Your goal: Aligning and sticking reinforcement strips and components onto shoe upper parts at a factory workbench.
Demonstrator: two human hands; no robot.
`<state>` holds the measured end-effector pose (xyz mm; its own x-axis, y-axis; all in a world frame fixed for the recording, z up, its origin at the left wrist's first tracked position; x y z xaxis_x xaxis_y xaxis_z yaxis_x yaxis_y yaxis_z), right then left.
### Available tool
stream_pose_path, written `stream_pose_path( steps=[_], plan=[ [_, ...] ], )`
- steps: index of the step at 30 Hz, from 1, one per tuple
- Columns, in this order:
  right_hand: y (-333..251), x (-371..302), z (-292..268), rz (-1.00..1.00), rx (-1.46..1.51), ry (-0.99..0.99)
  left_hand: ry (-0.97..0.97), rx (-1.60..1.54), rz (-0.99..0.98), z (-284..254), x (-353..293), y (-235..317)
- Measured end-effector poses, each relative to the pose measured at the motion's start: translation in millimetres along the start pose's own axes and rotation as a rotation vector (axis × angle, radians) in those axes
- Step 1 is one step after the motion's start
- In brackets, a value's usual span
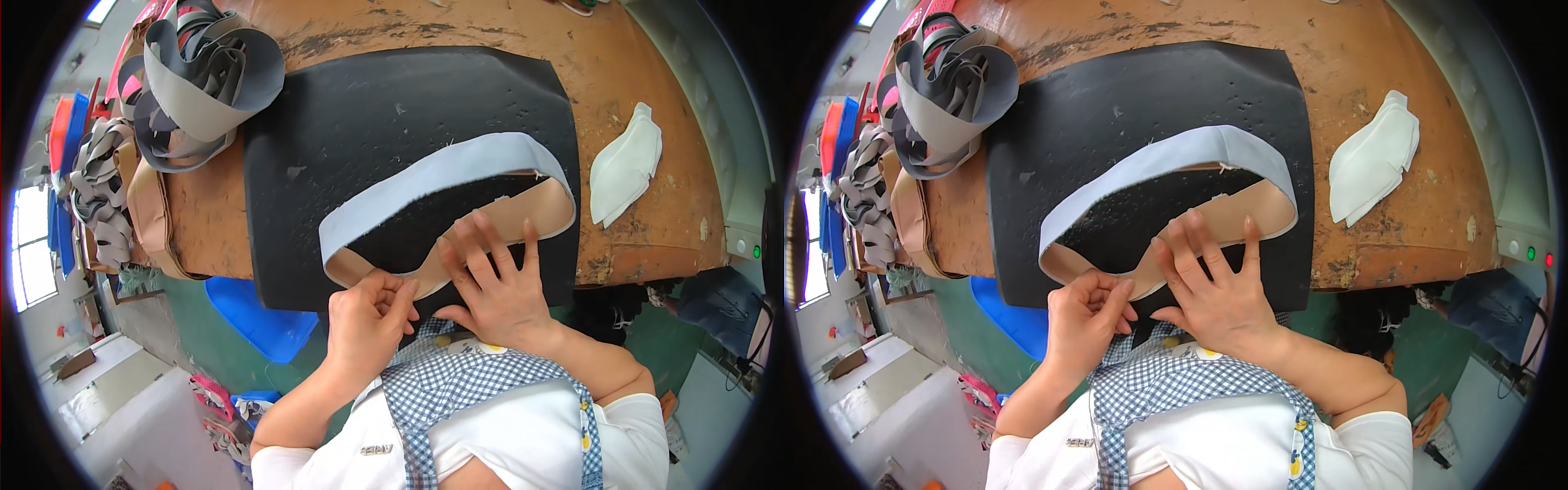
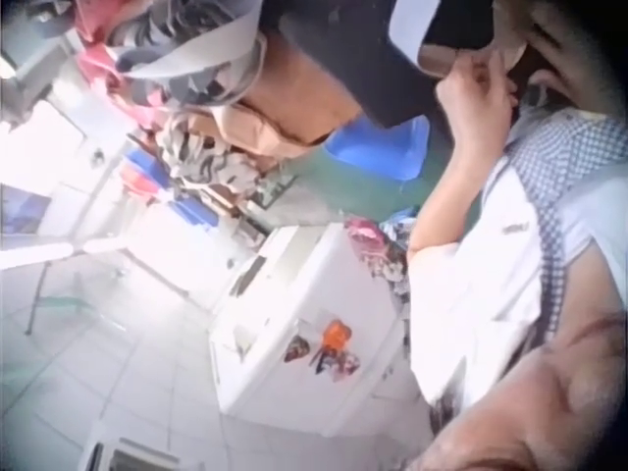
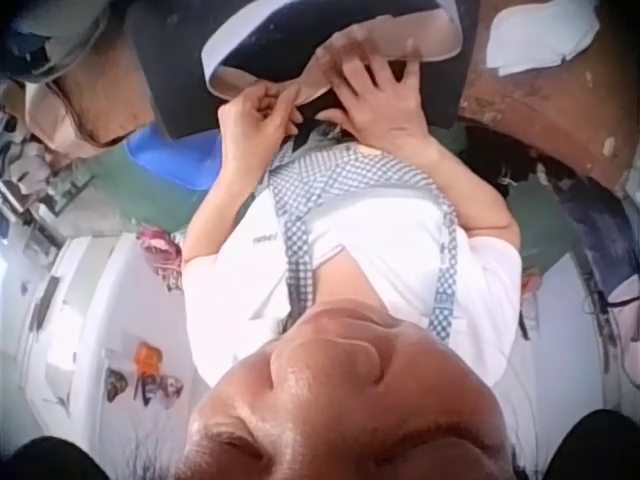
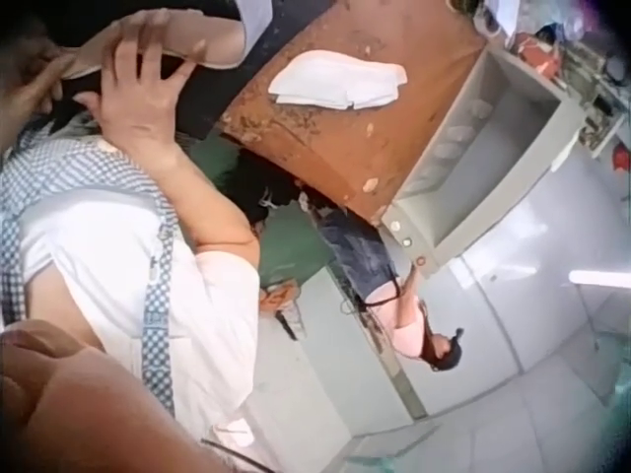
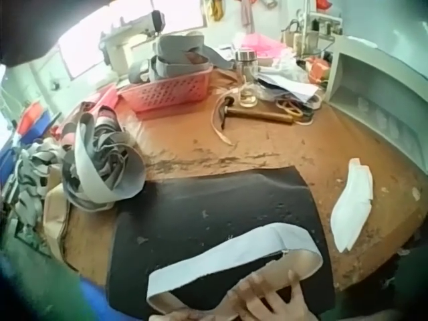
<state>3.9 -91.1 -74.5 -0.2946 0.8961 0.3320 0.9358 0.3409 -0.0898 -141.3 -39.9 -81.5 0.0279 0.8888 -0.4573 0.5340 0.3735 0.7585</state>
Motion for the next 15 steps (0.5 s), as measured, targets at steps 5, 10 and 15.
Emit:
stream_pose_path(
  steps=[5,10,15],
  plan=[
    [-1.4,1.1,0.4,-0.016,-0.01,0.013,0.02,0.048,0.055,-2.5,1.8,-1.2],
    [-0.5,0.6,-1.5,-0.018,-0.022,0.006,-0.047,-0.016,-0.025,-2.5,5.2,-3.1],
    [-1.8,0.8,-4.0,0.0,0.109,-0.008,-0.058,0.005,-0.037,-2.6,6.6,-4.6]
  ],
)
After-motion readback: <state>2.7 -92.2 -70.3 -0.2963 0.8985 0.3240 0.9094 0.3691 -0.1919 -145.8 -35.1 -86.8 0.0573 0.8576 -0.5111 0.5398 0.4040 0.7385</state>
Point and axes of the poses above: each hand's wrist, its own x-axis towards the middle knuckle, its own z-axis out of the palm, y = z × x, the point moved 8 cm from there along x, towards the middle knuckle, and after that the axes turned 13 degrees about y, right-handed, at the moved point
